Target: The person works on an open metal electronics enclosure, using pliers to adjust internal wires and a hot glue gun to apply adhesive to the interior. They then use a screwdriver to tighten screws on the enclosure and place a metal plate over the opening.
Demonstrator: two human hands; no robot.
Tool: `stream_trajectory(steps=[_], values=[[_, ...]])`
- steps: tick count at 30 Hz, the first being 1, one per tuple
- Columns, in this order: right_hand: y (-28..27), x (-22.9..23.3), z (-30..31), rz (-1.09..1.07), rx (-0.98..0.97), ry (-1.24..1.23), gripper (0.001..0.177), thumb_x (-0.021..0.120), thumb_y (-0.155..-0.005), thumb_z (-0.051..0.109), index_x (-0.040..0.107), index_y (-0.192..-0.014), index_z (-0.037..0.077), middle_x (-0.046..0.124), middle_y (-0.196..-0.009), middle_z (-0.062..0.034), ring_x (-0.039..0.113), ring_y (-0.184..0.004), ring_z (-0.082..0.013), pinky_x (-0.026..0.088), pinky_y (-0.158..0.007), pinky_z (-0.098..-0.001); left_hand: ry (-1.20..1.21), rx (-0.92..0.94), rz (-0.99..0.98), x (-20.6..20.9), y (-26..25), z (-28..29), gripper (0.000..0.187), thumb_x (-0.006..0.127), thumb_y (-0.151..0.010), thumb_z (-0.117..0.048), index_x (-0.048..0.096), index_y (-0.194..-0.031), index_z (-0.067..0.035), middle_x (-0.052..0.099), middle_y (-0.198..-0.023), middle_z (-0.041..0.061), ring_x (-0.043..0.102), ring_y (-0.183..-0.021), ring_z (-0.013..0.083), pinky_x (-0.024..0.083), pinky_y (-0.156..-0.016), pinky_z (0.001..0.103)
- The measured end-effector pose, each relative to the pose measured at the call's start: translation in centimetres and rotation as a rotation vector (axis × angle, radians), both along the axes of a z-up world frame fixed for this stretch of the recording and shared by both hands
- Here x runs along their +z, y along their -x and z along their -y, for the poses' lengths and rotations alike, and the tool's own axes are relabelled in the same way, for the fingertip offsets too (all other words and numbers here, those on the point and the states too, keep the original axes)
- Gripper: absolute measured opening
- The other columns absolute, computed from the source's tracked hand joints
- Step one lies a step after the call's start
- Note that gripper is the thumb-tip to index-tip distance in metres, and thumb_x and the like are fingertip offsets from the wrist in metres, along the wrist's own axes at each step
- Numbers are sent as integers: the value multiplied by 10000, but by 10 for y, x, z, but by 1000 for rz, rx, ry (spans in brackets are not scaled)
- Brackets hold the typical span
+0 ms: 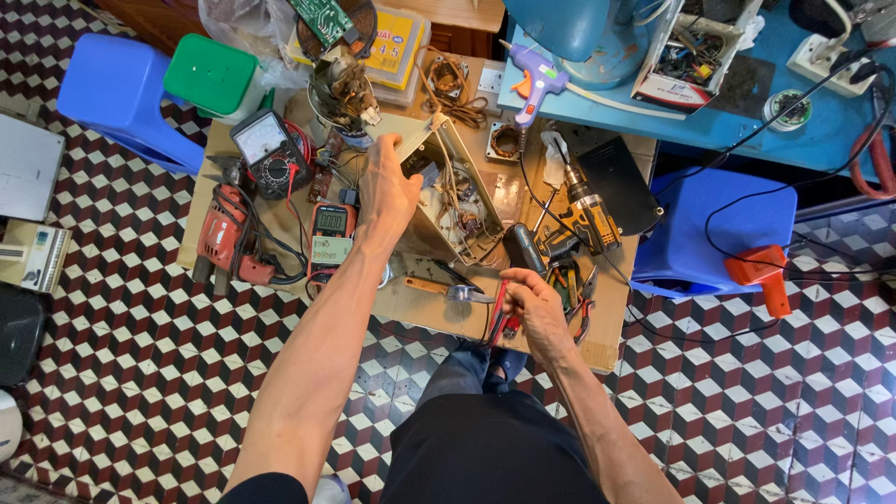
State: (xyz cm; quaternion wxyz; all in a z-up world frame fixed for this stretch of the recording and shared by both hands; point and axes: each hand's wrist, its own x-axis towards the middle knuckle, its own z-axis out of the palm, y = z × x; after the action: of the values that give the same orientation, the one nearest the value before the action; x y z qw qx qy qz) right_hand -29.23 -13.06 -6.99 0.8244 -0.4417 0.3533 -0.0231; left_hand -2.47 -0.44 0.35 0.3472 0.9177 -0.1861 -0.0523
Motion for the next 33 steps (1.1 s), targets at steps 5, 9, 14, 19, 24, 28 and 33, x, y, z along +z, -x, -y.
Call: stream_trajectory(steps=[5, 9, 14, 19, 24, 28, 33], values=[[1, 15, -6, 44, -90, 6, 301, 663, -956, 112, 634, -1227, -16, 441, -651, 36, 356, -505, -67, 280, -450, -233, -26, -15, 76, 0, 0, -1, 673, 841, -759, -76, 467, -1317, -49, 579, -1286, 228, 651, -1068, 435, 547, -891, 489], [4, 29, 0, 8, -67, 125, 366, 665, -913, 101, 607, -1269, 40, 504, -679, 51, 456, -558, -53, 362, -505, -208, -25, -5, 34, -6, -1, -2, 659, 835, -775, -95, 468, -1323, -67, 591, -1313, 216, 650, -1053, 456, 533, -873, 515], [17, 40, 14, -69, 64, 175, 355, 683, -857, 79, 637, -1208, 49, 705, -912, 157, 656, -822, 89, 525, -742, -78, -46, -31, 78, -8, -5, -1, 665, 837, -782, -121, 466, -1329, -51, 585, -1311, 236, 644, -1066, 466, 523, -894, 523], [34, 21, 42, -298, -103, 281, 419, 686, -975, 364, 726, -1017, -51, 567, -633, -76, 486, -476, -126, 380, -437, -268, -25, -27, 131, -2, 0, -3, 666, 830, -776, -111, 477, -1337, -41, 604, -1275, 254, 638, -1103, 470, 521, -925, 513], [37, -15, 107, -351, -88, 700, 466, 629, -1017, 377, 683, -1076, -82, 694, -800, -173, 656, -679, -205, 509, -630, -322, -51, 6, 30, 7, 3, 0, 665, 822, -792, -123, 471, -1351, -43, 619, -1255, 258, 636, -1084, 472, 511, -913, 527], [9, -54, 168, -367, 35, 1091, 450, 626, -931, 295, 619, -1299, 36, 714, -1097, -184, 710, -947, -297, 543, -848, -392, 4, -31, 33, 18, 7, 3, 641, 804, -785, -89, 464, -1325, -31, 616, -1247, 255, 641, -1069, 470, 522, -874, 518], [-36, -118, 250, -401, 102, 1306, 498, 674, -930, 350, 603, -1318, 46, 686, -1213, -208, 663, -1104, -360, 519, -954, -445, 57, -80, 77, 33, 10, 5, 608, 781, -811, -52, 462, -1329, -32, 616, -1253, 253, 653, -1038, 473, 527, -825, 517]])
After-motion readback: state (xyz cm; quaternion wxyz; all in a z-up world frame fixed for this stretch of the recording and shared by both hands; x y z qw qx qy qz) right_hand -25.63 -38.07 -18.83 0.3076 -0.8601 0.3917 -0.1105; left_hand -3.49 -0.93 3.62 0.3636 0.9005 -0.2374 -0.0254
